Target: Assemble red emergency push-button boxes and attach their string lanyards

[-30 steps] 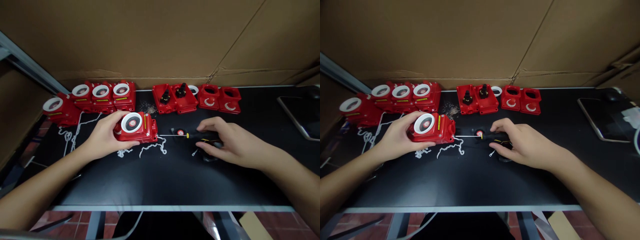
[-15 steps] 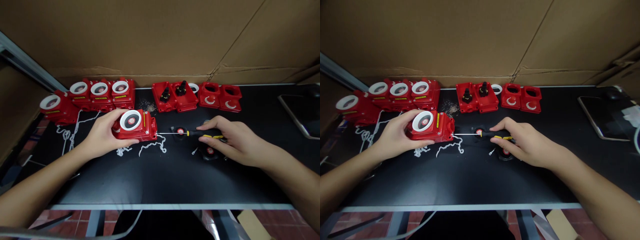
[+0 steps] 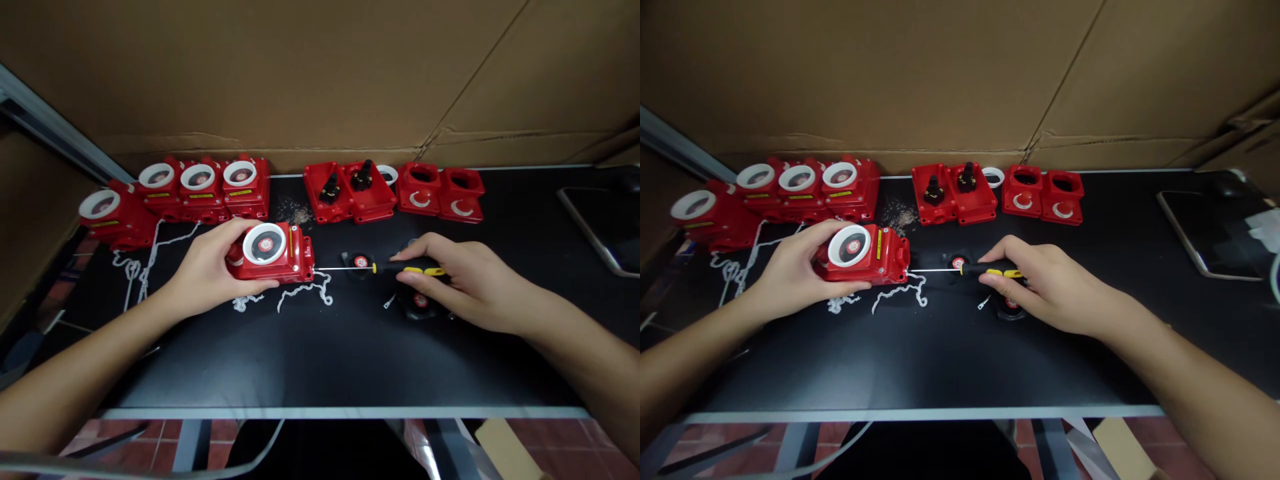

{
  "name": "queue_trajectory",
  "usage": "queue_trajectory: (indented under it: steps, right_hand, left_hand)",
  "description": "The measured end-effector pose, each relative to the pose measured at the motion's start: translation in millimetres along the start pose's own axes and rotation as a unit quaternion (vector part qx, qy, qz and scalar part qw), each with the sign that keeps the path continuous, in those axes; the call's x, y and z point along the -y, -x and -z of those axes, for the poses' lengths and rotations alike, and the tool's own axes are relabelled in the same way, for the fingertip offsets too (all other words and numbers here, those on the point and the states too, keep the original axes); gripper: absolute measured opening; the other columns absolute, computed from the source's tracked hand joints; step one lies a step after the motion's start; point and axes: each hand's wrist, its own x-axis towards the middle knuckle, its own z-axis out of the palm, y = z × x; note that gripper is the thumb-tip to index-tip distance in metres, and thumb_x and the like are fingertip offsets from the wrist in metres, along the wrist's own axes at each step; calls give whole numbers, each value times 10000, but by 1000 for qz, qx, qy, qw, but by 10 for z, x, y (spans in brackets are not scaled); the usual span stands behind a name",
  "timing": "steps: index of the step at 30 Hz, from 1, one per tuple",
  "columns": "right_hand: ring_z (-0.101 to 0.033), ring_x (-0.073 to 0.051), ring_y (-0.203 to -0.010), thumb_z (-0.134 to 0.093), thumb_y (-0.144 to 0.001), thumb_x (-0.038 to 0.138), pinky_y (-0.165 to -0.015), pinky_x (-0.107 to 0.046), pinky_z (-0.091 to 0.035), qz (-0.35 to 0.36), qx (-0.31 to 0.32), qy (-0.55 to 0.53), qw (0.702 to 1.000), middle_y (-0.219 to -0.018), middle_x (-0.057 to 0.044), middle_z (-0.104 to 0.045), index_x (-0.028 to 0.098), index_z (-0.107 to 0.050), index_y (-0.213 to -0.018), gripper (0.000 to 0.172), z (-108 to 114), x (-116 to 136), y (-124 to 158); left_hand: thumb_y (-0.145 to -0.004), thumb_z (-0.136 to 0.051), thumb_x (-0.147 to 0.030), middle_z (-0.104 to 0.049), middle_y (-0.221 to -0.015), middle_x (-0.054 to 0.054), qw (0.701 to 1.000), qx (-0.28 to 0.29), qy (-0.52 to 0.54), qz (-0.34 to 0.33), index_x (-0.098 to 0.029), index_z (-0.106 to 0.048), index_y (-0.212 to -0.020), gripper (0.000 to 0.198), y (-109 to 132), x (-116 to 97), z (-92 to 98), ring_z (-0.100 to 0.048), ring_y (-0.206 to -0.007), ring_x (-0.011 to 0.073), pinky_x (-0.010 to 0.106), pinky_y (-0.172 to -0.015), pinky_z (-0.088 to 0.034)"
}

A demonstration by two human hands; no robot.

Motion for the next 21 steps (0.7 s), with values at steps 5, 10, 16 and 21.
queue_trajectory:
  steps: [5, 10, 16, 21]
  right_hand:
    - [-677, -175, -523, -610, -1129, 622, -486, -290, -473, 3, -25, 48, 999, -727, -17, -744, 207, -661, -1250, 436, 76, -18, 6]
    - [-754, -251, -789, -645, -1097, 532, -697, -381, -554, 38, -142, 125, 981, -1119, -107, -799, 243, -697, -1235, 325, 330, -90, 48]
    - [-747, -209, -772, -539, -1124, 374, -691, -354, -556, 81, -42, 93, 991, -1032, -56, -805, 242, -751, -1251, 281, 367, -43, 29]
    - [-798, -213, -992, -538, -1119, 267, -894, -372, -612, 144, 73, 139, 977, -1202, -69, -814, 216, -737, -1342, 303, 24, 184, 6]
  left_hand:
    - [-823, -990, -595, -771, -1367, 115, 999, -16, 26, 11, -199, -683, -1407, 769, -52, 77, 8, -764, -1200, 325, 448, -1107, -619]
    - [-903, -932, -593, -718, -1445, 141, 997, -18, -53, -50, -218, -667, -1454, 717, -110, 186, 48, -702, -1308, 337, 484, -1169, -573]
    - [-965, -887, -623, -677, -1520, 172, 993, -12, -103, -64, -215, -601, -1572, 786, -123, 266, 9, -656, -1395, 360, 542, -1226, -535]
    - [-1031, -850, -505, -630, -1558, 211, 974, -43, -173, -141, -194, -536, -1606, 725, -63, 106, 114, -586, -1463, 393, 582, -1256, -472]
